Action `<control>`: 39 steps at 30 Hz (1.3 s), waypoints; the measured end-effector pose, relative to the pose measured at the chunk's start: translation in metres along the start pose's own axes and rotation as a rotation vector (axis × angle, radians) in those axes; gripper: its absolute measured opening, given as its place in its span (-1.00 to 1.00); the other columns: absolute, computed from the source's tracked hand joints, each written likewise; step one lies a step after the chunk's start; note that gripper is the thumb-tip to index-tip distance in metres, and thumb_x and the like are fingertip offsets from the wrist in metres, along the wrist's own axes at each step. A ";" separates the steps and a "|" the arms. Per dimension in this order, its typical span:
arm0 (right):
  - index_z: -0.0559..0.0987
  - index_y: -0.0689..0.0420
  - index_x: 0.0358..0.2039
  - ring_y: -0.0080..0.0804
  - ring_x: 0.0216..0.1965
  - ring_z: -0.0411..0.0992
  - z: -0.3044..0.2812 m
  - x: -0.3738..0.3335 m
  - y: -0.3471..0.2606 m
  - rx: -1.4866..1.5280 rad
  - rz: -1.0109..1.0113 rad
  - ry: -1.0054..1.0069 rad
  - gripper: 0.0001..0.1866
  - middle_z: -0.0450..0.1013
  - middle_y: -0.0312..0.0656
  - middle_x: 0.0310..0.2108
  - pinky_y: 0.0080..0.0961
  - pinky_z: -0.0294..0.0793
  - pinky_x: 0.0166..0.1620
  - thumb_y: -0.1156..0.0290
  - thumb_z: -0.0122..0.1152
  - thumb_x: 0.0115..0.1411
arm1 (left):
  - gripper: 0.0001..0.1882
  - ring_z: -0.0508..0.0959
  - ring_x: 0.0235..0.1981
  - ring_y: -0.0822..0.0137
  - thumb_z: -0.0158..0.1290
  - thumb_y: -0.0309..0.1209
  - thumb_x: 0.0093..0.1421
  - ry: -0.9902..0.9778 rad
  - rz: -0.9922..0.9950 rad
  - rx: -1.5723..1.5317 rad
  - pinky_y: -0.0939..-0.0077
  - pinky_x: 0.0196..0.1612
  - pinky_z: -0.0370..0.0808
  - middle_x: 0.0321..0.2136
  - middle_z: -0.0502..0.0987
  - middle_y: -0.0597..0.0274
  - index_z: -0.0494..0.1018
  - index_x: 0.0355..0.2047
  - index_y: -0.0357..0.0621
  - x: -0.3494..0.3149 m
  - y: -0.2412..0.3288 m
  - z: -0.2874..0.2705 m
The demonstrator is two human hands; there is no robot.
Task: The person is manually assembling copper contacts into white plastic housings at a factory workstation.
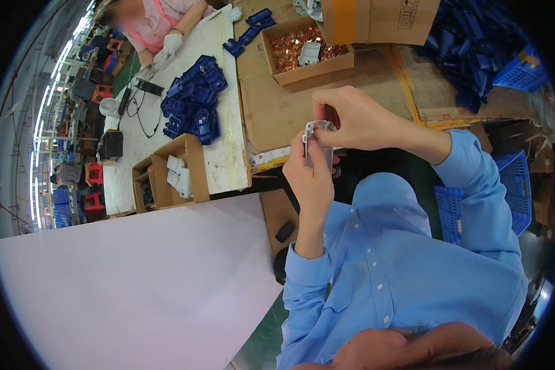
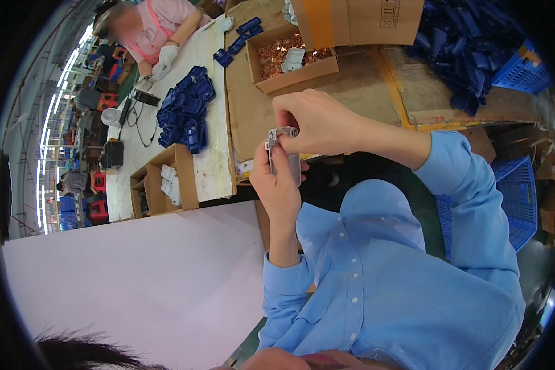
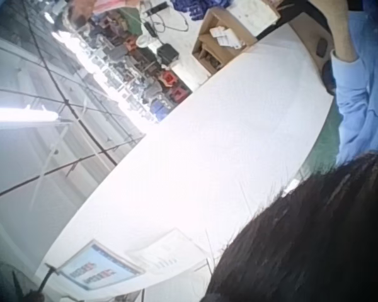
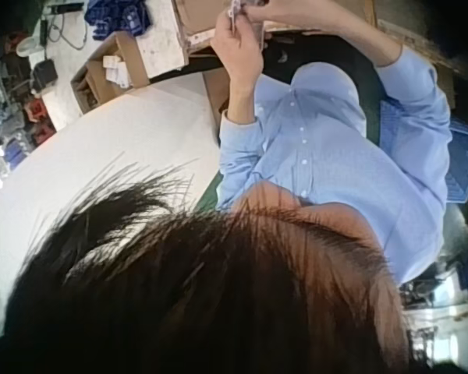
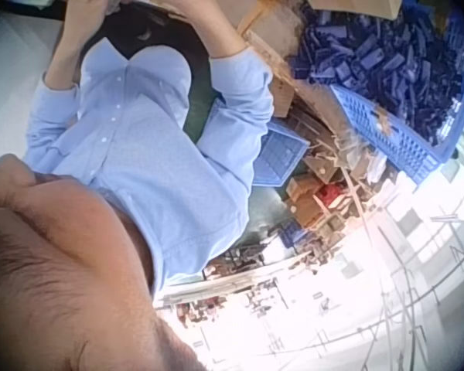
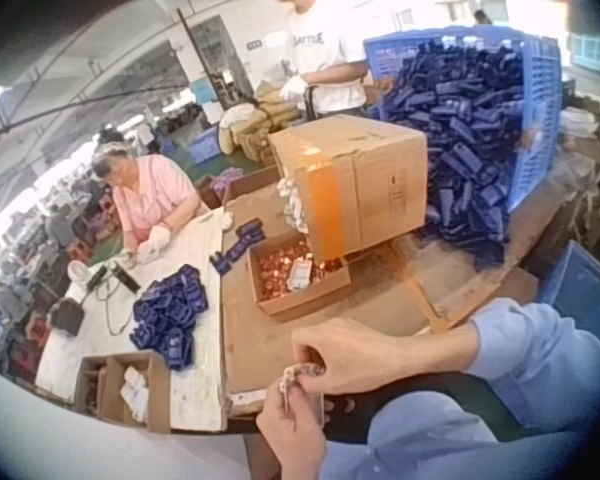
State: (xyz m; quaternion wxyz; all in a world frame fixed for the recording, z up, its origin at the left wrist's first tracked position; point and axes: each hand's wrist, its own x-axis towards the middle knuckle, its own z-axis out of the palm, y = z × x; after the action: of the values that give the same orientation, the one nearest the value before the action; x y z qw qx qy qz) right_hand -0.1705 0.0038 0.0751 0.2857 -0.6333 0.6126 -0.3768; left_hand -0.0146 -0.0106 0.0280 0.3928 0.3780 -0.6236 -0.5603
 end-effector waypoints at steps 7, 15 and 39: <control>0.40 0.24 -0.53 -0.16 -0.51 0.42 0.005 -0.001 0.008 0.046 -0.011 0.009 -0.76 0.43 -0.08 -0.59 -0.31 0.35 -0.44 0.36 0.25 -0.06 | -0.72 0.53 -0.60 0.51 -0.10 -0.31 0.33 -0.001 -0.064 -0.007 0.70 -0.60 0.42 -0.53 0.53 0.25 0.44 -0.10 -0.25 0.003 -0.003 -0.004; 0.39 0.24 -0.52 -0.15 -0.50 0.40 0.001 0.005 0.009 0.008 0.000 -0.064 -0.76 0.41 -0.06 -0.58 -0.31 0.34 -0.45 0.40 0.25 -0.05 | -0.73 0.52 -0.59 0.52 -0.08 -0.38 0.31 -0.029 -0.091 -0.053 0.68 -0.57 0.43 -0.54 0.53 0.25 0.45 -0.09 -0.28 0.006 -0.005 -0.005; 0.21 0.15 0.23 0.24 0.29 -0.03 0.009 0.172 0.150 -0.505 0.223 0.043 -0.26 0.05 0.19 0.25 0.00 0.03 0.30 0.25 0.22 0.04 | -0.73 0.48 -0.71 0.48 0.13 -0.40 0.13 0.205 0.032 0.495 0.54 -0.63 0.38 -0.57 0.56 0.12 0.44 -0.26 -0.40 0.320 -0.085 -0.131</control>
State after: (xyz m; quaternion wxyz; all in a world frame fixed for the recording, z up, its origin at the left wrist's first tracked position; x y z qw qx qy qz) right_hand -0.2532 -0.1801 -0.0320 0.1456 -0.6051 0.7589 -0.1918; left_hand -0.0223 -0.3625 -0.0270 0.3583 0.5074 -0.7044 -0.3434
